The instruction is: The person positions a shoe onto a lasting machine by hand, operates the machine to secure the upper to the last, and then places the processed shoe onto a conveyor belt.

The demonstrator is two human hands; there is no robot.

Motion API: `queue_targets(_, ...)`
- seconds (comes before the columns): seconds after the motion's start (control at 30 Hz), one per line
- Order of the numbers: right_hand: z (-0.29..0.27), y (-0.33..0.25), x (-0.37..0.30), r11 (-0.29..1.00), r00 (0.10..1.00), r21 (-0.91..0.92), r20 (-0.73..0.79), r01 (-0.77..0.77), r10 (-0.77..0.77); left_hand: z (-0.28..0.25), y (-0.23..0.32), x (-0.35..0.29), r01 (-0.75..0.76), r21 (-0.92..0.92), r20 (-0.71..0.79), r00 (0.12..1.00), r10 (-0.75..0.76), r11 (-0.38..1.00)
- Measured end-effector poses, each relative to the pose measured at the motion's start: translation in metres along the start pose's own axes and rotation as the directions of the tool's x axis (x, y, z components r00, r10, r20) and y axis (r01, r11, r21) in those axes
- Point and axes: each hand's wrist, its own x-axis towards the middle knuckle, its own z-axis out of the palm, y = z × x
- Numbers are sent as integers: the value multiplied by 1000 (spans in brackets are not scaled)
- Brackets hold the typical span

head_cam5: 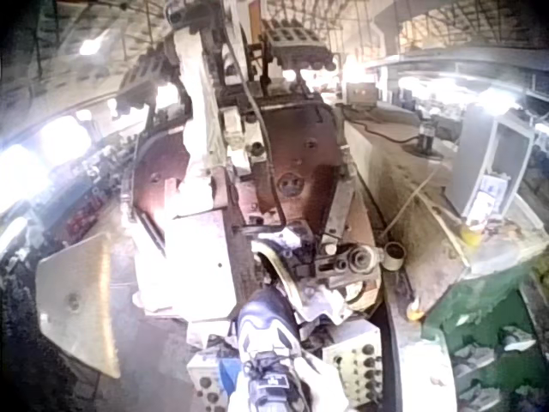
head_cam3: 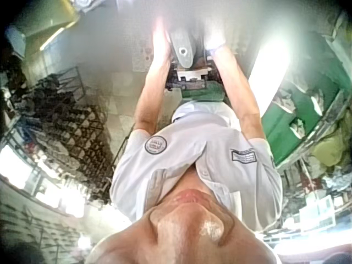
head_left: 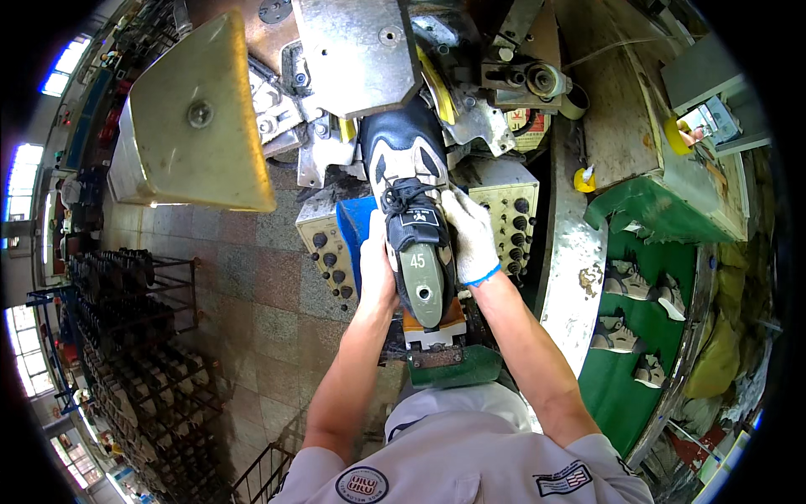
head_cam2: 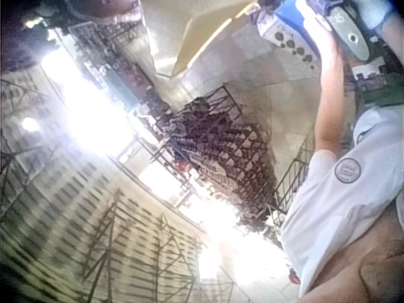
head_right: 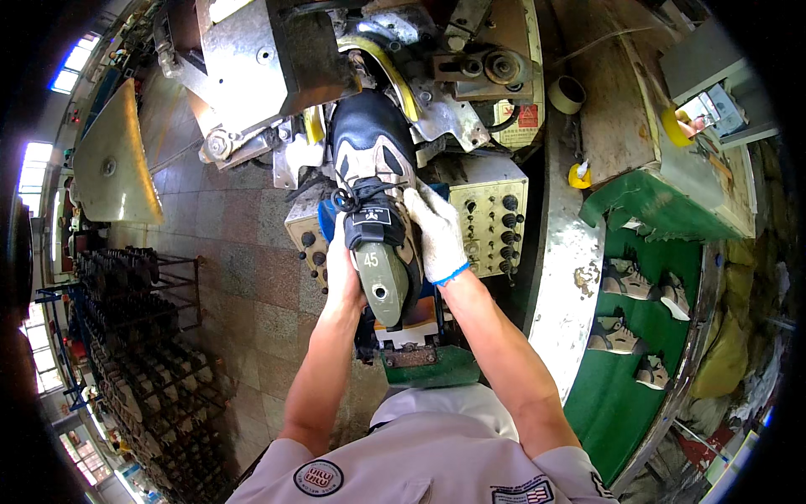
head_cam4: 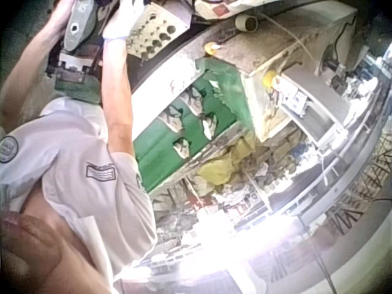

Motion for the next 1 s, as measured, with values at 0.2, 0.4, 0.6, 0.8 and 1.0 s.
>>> queue_targets(0.2,-3,4,5,991,998,-123,-20,51,-54,3,-10,5,-51,-52,-35,998,50,997)
queue_targets(0.4,-7,10,5,977,993,-189,-51,95,-106,-7,-10,10,-28,81,-44,999,31,996)
queue_targets(0.6,-7,27,5,990,991,-122,-101,73,-86,-26,-17,24,-50,105,-12,999,52,993)
queue_targets(0.8,1,41,6,988,971,-101,-196,118,-137,-48,-14,42,-124,158,139,985,102,980)
queue_targets(1.0,5,45,12,990,972,-81,-193,117,-131,-49,-11,47,-259,261,177,960,217,930)
